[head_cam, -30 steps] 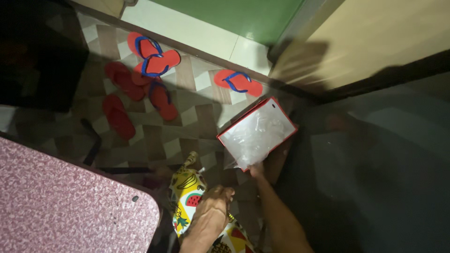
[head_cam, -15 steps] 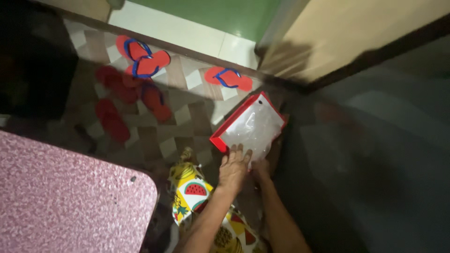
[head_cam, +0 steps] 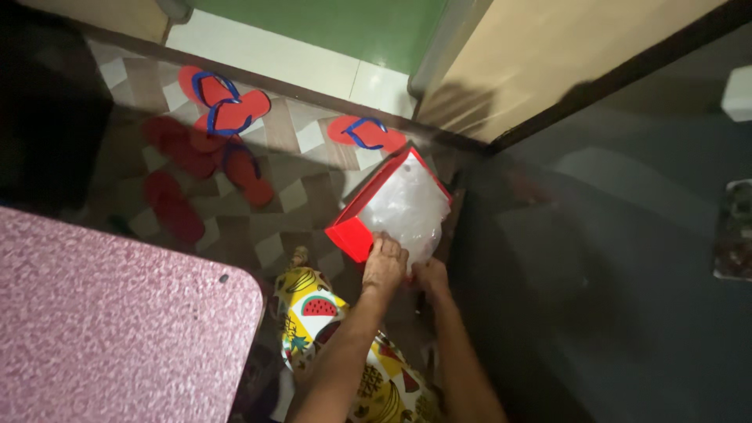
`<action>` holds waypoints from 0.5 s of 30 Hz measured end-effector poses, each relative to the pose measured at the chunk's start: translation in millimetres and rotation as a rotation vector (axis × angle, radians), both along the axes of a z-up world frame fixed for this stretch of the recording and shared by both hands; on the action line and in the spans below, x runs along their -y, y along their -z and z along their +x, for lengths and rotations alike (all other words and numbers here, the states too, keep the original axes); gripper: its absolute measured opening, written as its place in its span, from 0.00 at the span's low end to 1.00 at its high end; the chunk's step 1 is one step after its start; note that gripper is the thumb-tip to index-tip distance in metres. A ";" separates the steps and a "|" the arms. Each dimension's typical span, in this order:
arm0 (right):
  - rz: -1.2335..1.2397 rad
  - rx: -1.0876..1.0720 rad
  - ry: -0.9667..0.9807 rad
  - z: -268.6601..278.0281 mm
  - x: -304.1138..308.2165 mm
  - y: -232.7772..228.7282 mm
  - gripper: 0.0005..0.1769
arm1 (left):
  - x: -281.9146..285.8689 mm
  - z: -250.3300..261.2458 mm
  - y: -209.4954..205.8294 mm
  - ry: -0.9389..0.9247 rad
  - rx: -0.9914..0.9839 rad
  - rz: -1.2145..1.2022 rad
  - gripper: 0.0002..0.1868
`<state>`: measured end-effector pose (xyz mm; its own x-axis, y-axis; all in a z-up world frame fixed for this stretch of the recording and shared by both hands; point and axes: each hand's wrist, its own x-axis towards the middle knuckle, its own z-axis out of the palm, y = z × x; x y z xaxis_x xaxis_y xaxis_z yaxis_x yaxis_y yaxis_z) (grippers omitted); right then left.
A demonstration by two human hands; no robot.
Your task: The person removes the laces from a black sneaker and then re-laces it by threading the laces through the eyelets and tying a knot. The shoe is placed on a table with other shoes nearby.
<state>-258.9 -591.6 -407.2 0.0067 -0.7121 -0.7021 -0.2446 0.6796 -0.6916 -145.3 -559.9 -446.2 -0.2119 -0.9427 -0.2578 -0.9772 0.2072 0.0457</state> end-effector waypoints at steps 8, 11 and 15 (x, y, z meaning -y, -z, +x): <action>-0.122 0.041 -0.109 -27.0 -1.4 -14.4 0.11 | -26.4 3.9 -56.3 -0.025 -0.210 -0.137 0.14; -0.172 0.060 -0.149 -40.9 -4.4 -38.2 0.11 | -38.6 -0.1 -94.4 -0.049 -0.242 -0.249 0.12; -0.451 -0.021 -0.368 -55.6 -6.9 -98.7 0.12 | -53.5 -11.3 -164.0 -0.108 -0.289 -0.429 0.07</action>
<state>-314.5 -584.6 -308.4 0.2994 -0.8945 -0.3321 -0.4258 0.1863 -0.8854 -156.6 -506.4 -282.2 -0.1126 -0.9710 0.2108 -0.9542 0.1648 0.2496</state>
